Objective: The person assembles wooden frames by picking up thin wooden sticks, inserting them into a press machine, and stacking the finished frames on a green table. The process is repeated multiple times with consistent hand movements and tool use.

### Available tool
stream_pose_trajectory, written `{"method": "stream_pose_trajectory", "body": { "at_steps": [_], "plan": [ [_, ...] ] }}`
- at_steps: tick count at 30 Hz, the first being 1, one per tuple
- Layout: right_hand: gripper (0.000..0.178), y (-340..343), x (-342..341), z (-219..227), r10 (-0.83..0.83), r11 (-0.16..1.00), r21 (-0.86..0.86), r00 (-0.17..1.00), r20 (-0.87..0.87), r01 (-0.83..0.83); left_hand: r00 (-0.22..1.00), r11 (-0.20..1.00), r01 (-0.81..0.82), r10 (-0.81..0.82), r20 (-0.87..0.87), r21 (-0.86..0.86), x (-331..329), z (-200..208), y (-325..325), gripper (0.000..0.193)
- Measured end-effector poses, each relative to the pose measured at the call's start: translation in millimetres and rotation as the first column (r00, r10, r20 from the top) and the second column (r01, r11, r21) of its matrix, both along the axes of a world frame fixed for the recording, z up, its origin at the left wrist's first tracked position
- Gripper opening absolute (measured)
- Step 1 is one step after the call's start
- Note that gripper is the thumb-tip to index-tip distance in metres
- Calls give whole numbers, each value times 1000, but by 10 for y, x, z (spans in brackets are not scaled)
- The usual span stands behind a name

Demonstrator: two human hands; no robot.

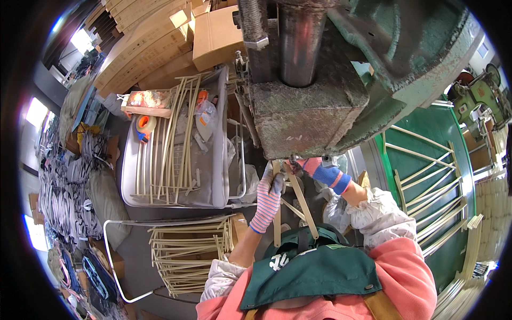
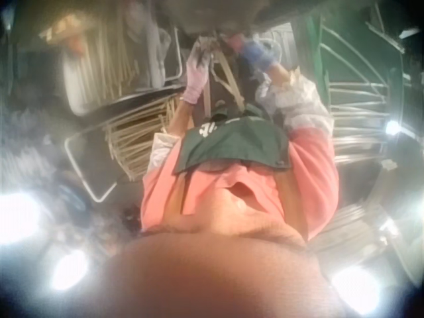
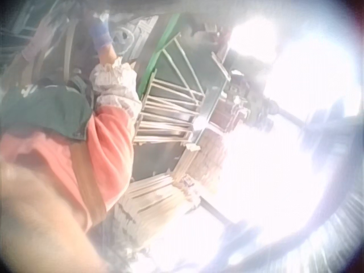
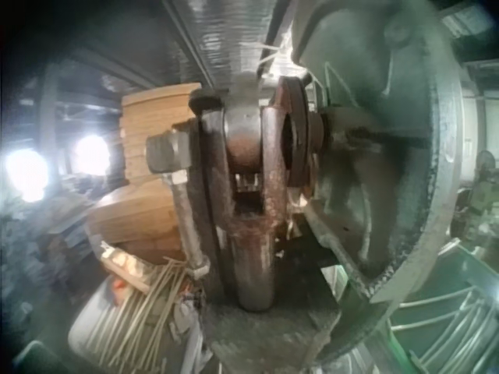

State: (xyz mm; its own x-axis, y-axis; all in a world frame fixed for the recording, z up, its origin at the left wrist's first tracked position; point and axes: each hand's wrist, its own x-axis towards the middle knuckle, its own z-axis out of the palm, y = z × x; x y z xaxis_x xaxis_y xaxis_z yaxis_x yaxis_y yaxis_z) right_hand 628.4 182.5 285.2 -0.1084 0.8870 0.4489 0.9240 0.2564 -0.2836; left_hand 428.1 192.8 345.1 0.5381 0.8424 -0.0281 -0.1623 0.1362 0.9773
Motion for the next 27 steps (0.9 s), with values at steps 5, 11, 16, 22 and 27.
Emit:
{"method": "stream_pose_trajectory", "body": {
  "at_steps": [5,11,16,22,27],
  "plan": [
    [29,-238,-258,232,-147,974,-212,939,-311,83,991,996,-65,71,-113,61,2,18,-3,34],
    [18,-234,-535,280,-294,935,-349,424,-856,-56,990,983,-54,75,-117,174,61,13,17,34],
    [25,-126,-296,48,-250,891,-376,417,-874,-255,991,960,10,29,-133,278,26,-42,121,35],
    [30,-3,-219,260,-538,729,-633,355,-765,-261,972,961,52,14,-236,270,-50,-27,118,37],
    [29,-101,-224,676,-339,761,-475,354,-872,-442,983,936,47,19,-184,349,-61,113,116,34]
  ]
}}
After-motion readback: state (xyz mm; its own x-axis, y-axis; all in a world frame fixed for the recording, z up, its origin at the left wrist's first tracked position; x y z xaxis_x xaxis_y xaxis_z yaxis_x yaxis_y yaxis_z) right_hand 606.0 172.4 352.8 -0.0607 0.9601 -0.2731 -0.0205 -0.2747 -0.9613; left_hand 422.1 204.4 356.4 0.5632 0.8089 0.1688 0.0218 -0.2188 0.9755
